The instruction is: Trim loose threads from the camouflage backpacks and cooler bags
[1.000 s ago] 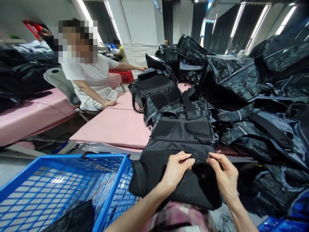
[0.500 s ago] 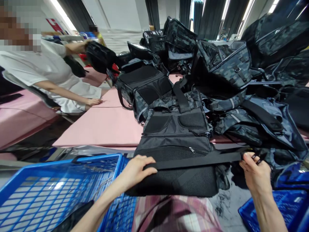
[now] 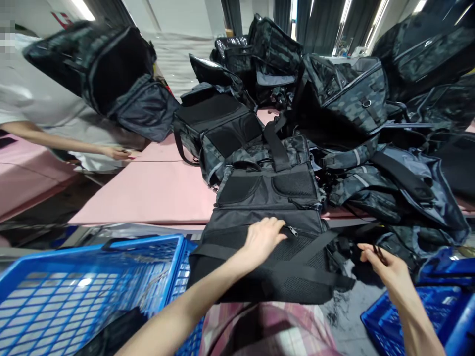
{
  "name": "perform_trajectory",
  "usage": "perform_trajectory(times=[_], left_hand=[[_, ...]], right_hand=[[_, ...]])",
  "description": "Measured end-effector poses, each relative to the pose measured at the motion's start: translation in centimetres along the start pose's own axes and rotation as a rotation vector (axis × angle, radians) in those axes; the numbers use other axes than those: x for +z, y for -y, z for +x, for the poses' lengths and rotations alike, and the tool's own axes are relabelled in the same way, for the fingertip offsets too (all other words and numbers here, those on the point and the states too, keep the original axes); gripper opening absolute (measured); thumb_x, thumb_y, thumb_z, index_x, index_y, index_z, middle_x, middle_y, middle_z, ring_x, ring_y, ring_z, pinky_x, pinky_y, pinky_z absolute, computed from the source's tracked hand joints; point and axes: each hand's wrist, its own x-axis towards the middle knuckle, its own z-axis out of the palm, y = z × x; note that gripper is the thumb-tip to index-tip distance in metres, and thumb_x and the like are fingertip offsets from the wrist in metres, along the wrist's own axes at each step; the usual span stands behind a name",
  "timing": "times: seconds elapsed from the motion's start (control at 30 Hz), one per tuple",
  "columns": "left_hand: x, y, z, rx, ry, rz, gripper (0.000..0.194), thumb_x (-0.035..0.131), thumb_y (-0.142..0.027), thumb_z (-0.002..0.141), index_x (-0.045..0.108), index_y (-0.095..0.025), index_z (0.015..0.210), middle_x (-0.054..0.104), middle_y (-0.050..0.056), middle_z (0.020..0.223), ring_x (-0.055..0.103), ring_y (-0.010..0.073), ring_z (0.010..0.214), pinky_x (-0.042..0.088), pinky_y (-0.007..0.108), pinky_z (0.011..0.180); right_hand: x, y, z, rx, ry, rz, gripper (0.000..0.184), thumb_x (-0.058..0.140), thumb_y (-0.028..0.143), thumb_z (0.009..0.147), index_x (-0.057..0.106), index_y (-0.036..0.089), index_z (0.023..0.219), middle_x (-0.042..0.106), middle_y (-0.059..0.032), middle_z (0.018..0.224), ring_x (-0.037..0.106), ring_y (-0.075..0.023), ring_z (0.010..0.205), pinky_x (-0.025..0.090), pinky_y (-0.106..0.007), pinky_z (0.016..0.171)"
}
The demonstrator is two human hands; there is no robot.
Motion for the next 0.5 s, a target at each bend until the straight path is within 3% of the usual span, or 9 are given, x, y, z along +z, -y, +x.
perform_trajectory(times=[0.1, 0.2, 0.37, 0.43, 0.5], left_hand=[[1.6, -4.1, 1.1, -0.076, -0.016, 0.064, 0.039, 0.060, -0.050, 0.074, 0.058, -0.014, 0.090, 0.058, 0.009, 0.091, 0.054, 0.0236, 0.088, 0.045, 0.032, 0.068], [1.9, -4.5, 0.4, -0.031, -0.047, 0.025, 0.042, 0.059, -0.049, 0.075, 0.054, -0.014, 0.098, 0.057, 0.009, 0.095, 0.052, 0.0236, 0.091, 0.045, 0.034, 0.074], [1.6, -3.5, -0.3, -0.044, -0.033, -0.151, 0.058, 0.049, -0.060, 0.076, 0.050, -0.013, 0.110, 0.060, 0.012, 0.098, 0.055, 0.0256, 0.091, 0.042, 0.039, 0.081], [1.9, -4.7, 0.2, 0.018, 0.016, -0.242, 0.064, 0.045, -0.066, 0.074, 0.049, -0.014, 0.113, 0.062, 0.012, 0.096, 0.056, 0.0264, 0.089, 0.042, 0.040, 0.080], [2.4, -6.6, 1.0, 0.135, 0.029, -0.339, 0.068, 0.045, -0.067, 0.073, 0.046, -0.018, 0.120, 0.063, 0.010, 0.099, 0.057, 0.0258, 0.091, 0.041, 0.039, 0.082]], right_hand=[[2.0, -1.8, -0.4, 0.021, -0.021, -0.001, 0.046, 0.070, 0.050, 0.053, 0.070, 0.015, 0.083, 0.070, -0.0067, 0.078, 0.063, -0.0256, 0.085, 0.051, -0.030, 0.071], [4.2, -4.6, -0.3, 0.101, -0.118, 0.088, 0.048, 0.072, 0.050, 0.050, 0.070, 0.016, 0.083, 0.070, -0.0065, 0.088, 0.063, -0.0259, 0.090, 0.052, -0.028, 0.070], [7.2, -7.3, 0.1, 0.362, -0.188, 0.463, 0.050, 0.079, 0.042, 0.039, 0.067, 0.020, 0.083, 0.069, 0.0005, 0.072, 0.063, -0.0190, 0.060, 0.050, -0.025, 0.044], [8.1, -7.6, 0.1, 0.400, -0.207, 0.559, 0.049, 0.080, 0.035, 0.033, 0.065, 0.019, 0.077, 0.066, 0.0023, 0.060, 0.060, -0.0177, 0.049, 0.046, -0.025, 0.038], [8.6, -7.8, 0.1, 0.347, -0.213, 0.579, 0.045, 0.079, 0.035, 0.032, 0.063, 0.019, 0.072, 0.062, 0.0035, 0.052, 0.056, -0.0166, 0.042, 0.044, -0.026, 0.034]])
